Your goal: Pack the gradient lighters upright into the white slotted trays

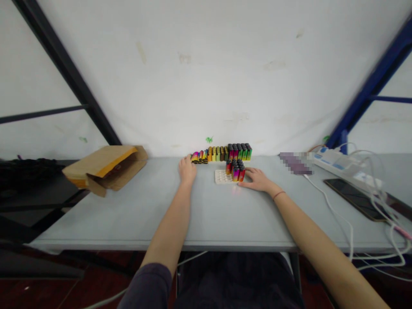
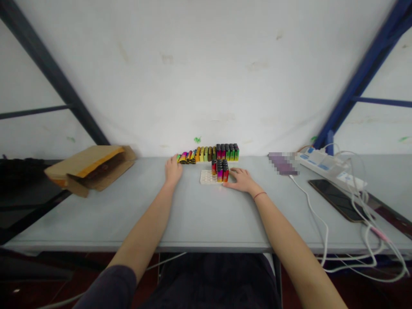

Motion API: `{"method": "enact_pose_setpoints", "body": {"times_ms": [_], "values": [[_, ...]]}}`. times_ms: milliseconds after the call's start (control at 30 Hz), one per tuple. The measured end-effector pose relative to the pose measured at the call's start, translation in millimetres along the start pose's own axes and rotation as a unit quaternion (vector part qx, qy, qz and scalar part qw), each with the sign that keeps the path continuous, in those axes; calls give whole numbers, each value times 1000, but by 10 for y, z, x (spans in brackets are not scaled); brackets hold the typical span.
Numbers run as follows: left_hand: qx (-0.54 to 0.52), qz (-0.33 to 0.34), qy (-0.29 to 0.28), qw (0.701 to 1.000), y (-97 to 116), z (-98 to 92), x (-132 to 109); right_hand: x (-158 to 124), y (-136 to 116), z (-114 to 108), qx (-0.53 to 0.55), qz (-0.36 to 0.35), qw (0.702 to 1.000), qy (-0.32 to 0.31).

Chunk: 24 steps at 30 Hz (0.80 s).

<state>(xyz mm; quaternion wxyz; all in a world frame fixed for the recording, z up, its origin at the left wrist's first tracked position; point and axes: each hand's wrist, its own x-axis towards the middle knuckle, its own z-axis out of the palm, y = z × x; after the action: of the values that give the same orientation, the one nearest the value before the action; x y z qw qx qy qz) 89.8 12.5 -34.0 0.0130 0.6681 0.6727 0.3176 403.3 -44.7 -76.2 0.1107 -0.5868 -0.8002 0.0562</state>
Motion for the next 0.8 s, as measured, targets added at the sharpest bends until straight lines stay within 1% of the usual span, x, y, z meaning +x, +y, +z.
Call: {"method": "enact_pose_setpoints", "body": {"times_ms": [33, 100, 133, 233, 333, 500, 567, 667, 800], "values": [[16, -40, -9, 999, -63, -10, 15, -3, -3, -2, 1, -2, 1000, 1], [41, -87, -31, 995, -140, -21, 24, -6, -7, -4, 3, -4, 1000, 5], [50, -94, -46, 993, -153, -25, 23, -7, -7, -4, 4, -4, 1000, 6], [65, -87, -89, 990, -132, -42, 19, -8, -7, -3, 4, -1, 1000, 7], [86, -97, -102, 986, -100, -93, 34, -8, -8, -4, 4, -1, 1000, 6], [119, -155, -124, 973, -132, -242, 62, -6, -11, -4, -2, 4, 1000, 4], [118, -158, -124, 972, -155, -282, 62, -5, -11, -3, -4, 7, 1000, 6], [113, -144, -131, 974, -183, -291, 68, -5, -10, -3, -3, 2, 1000, 7], [115, -123, -169, 971, -222, -255, 110, -4, -12, -6, -7, 3, 1000, 4]]}}
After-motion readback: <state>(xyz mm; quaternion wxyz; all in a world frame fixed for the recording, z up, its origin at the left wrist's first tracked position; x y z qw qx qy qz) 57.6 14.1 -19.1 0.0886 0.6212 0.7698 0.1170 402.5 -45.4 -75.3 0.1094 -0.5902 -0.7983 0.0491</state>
